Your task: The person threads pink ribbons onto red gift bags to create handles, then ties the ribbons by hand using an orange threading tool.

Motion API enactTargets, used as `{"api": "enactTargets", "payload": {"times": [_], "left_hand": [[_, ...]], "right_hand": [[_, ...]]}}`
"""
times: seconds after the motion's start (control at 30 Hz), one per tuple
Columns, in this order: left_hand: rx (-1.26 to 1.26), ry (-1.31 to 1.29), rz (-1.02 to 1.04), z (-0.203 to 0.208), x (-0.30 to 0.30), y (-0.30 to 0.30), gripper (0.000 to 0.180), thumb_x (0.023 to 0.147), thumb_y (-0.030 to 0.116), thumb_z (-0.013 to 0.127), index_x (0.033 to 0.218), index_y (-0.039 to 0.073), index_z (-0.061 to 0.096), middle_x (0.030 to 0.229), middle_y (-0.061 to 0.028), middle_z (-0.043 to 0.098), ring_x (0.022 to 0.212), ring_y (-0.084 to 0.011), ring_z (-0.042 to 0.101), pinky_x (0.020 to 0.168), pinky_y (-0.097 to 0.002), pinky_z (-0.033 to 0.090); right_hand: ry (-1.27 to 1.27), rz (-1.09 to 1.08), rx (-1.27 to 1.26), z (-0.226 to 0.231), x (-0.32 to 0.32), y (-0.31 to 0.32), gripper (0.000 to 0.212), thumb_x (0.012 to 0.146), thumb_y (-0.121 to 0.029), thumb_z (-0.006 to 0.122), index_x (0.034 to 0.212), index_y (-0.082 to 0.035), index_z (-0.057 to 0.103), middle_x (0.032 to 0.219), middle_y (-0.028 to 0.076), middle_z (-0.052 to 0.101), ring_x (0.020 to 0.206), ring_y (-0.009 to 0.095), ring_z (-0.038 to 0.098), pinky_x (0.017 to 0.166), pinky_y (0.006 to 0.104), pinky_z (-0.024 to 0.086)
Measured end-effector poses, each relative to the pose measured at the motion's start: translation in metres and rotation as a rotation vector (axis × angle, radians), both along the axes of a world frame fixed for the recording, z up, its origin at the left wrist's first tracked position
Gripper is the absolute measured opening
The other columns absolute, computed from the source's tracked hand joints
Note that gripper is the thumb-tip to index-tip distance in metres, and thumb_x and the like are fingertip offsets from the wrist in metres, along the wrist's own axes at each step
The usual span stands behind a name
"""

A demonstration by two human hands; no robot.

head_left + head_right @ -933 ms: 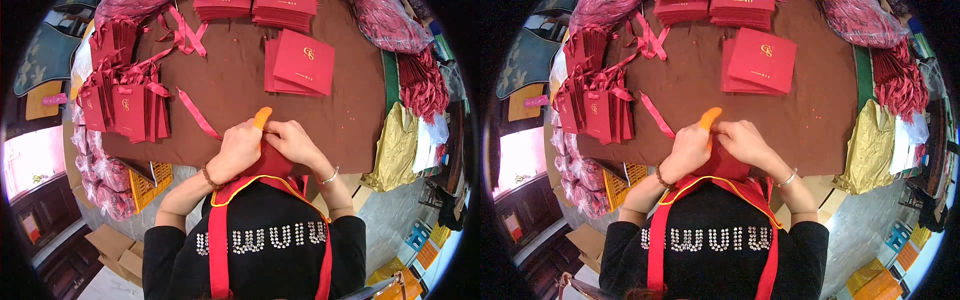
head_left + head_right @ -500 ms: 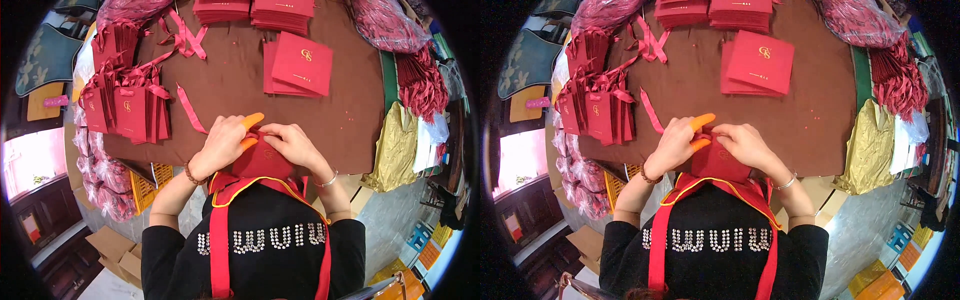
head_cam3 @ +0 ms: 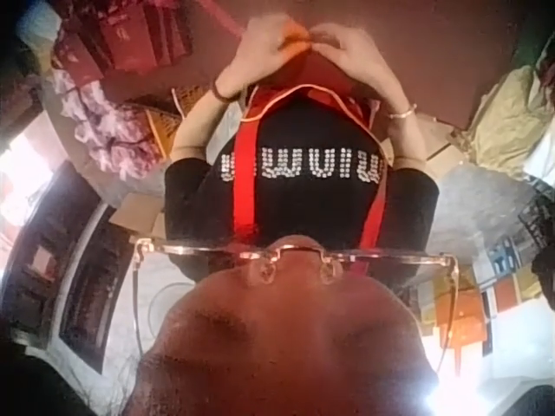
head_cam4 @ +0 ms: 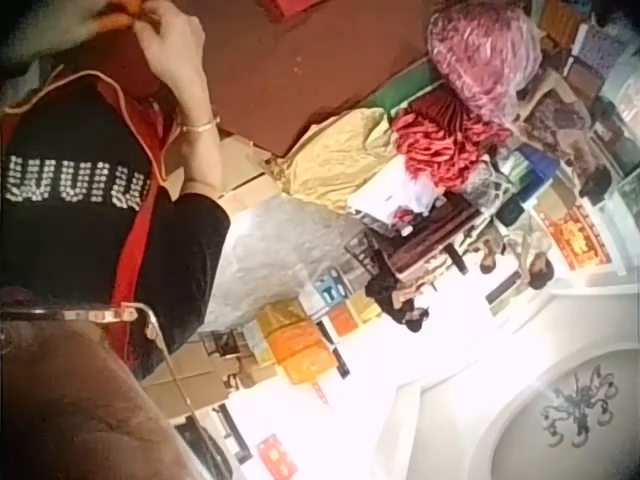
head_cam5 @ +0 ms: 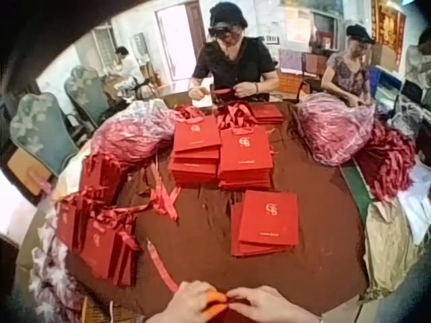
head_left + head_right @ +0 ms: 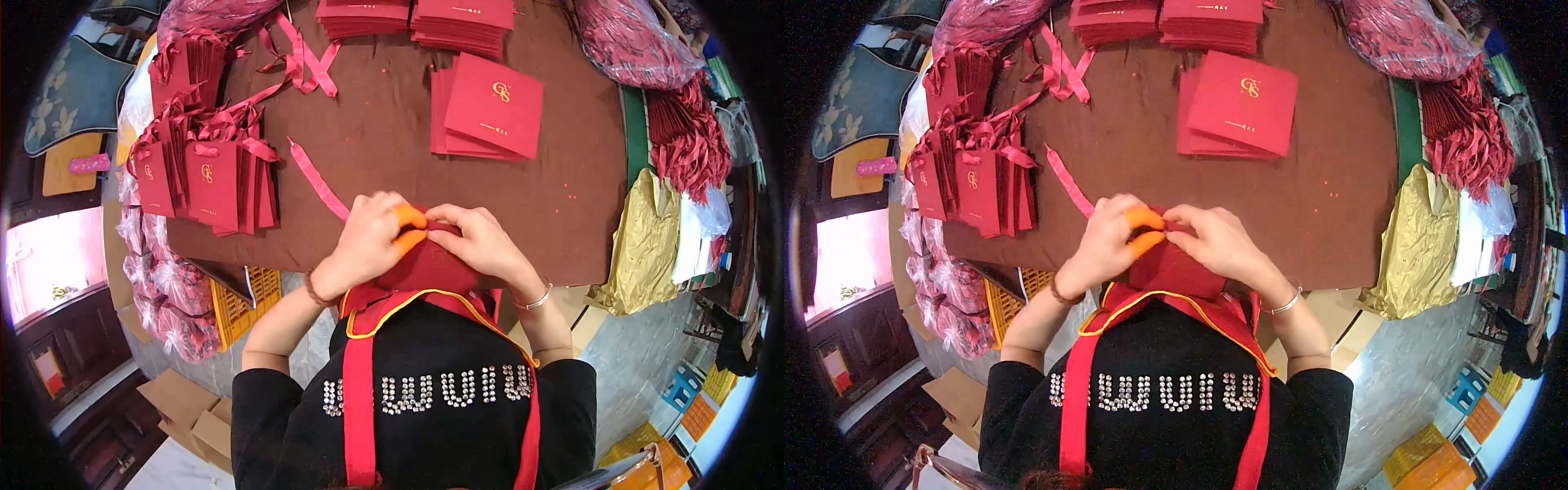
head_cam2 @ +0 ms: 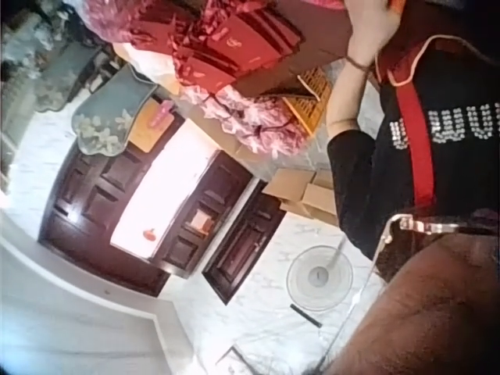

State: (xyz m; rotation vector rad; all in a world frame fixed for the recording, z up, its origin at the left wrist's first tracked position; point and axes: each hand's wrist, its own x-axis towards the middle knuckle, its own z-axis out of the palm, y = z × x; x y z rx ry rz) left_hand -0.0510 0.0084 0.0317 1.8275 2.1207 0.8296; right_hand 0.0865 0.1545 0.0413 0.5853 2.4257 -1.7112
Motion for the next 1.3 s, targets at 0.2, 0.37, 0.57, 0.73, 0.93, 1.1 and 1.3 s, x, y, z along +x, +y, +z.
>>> {"api": "enactTargets", "payload": {"times": [0.2, 0.37, 0.57, 0.73, 0.93, 1.1, 1.3], "left_hand": [[-0.182, -0.214, -0.047, 0.009, -0.026, 0.012, 0.013, 0.078, 0.012, 0.060, 0.090, 0.007, 0.065, 0.112, -0.0057, 0.057, 0.111, -0.0238, 0.045, 0.091, -0.0396, 0.030], [-0.462, -0.318, -0.296, 0.023, -0.047, 0.032, 0.020, 0.083, 0.017, 0.054, 0.096, 0.006, 0.065, 0.119, -0.0058, 0.056, 0.118, -0.0243, 0.042, 0.097, -0.0408, 0.025], [-0.731, -0.289, -0.467, 0.022, -0.058, 0.049, 0.027, 0.086, 0.021, 0.051, 0.104, 0.007, 0.066, 0.125, -0.0054, 0.055, 0.121, -0.0238, 0.041, 0.099, -0.0418, 0.026], [-1.048, -0.694, -0.461, 0.011, -0.069, 0.067, 0.028, 0.085, 0.016, 0.052, 0.106, 0.002, 0.064, 0.123, -0.0088, 0.057, 0.112, -0.0220, 0.050, 0.094, -0.0326, 0.035], [-0.930, -0.901, -0.826, -0.013, -0.073, 0.073, 0.023, 0.083, 0.011, 0.058, 0.098, -0.006, 0.062, 0.104, -0.0074, 0.062, 0.101, -0.0150, 0.052, 0.088, -0.0295, 0.039], [-0.954, -1.034, -0.618, -0.013, -0.067, 0.067, 0.020, 0.083, 0.014, 0.059, 0.094, -0.002, 0.064, 0.093, -0.0053, 0.062, 0.090, -0.0132, 0.054, 0.080, -0.0273, 0.042], [-0.661, -1.006, -0.355, -0.043, -0.052, 0.059, 0.023, 0.079, 0.011, 0.057, 0.099, 0.000, 0.063, 0.089, -0.0038, 0.062, 0.083, -0.0131, 0.055, 0.074, -0.0262, 0.043]], "right_hand": [[0.022, 0.032, 0.194, 0.002, 0.000, -0.009, 0.027, 0.082, -0.020, 0.064, 0.103, -0.003, 0.060, 0.090, 0.017, 0.066, 0.083, 0.032, 0.064, 0.072, 0.0364, 0.050], [0.068, -0.011, 0.297, 0.007, -0.002, -0.021, 0.021, 0.081, -0.026, 0.065, 0.088, -0.007, 0.060, 0.071, 0.010, 0.063, 0.068, 0.027, 0.062, 0.062, 0.0391, 0.047], [0.275, -0.014, 0.615, -0.009, 0.002, -0.033, 0.016, 0.080, -0.022, 0.066, 0.087, -0.008, 0.061, 0.064, 0.008, 0.058, 0.059, 0.025, 0.057, 0.058, 0.0364, 0.044], [0.463, -0.020, 0.692, -0.010, -0.001, -0.037, 0.015, 0.077, -0.018, 0.069, 0.085, -0.009, 0.062, 0.064, 0.006, 0.057, 0.059, 0.024, 0.055, 0.057, 0.0354, 0.042], [0.527, 0.033, 0.670, -0.011, -0.001, -0.034, 0.013, 0.074, -0.012, 0.071, 0.082, -0.007, 0.062, 0.067, 0.007, 0.056, 0.061, 0.024, 0.053, 0.057, 0.0346, 0.043], [0.511, -0.014, 0.570, -0.014, 0.000, -0.028, 0.015, 0.073, -0.009, 0.072, 0.082, -0.005, 0.061, 0.069, 0.008, 0.057, 0.062, 0.026, 0.053, 0.057, 0.0354, 0.045], [0.182, -0.119, 0.206, -0.002, -0.003, -0.025, 0.019, 0.076, -0.013, 0.072, 0.087, -0.001, 0.060, 0.075, 0.011, 0.060, 0.064, 0.020, 0.059, 0.061, 0.0305, 0.048]]}}
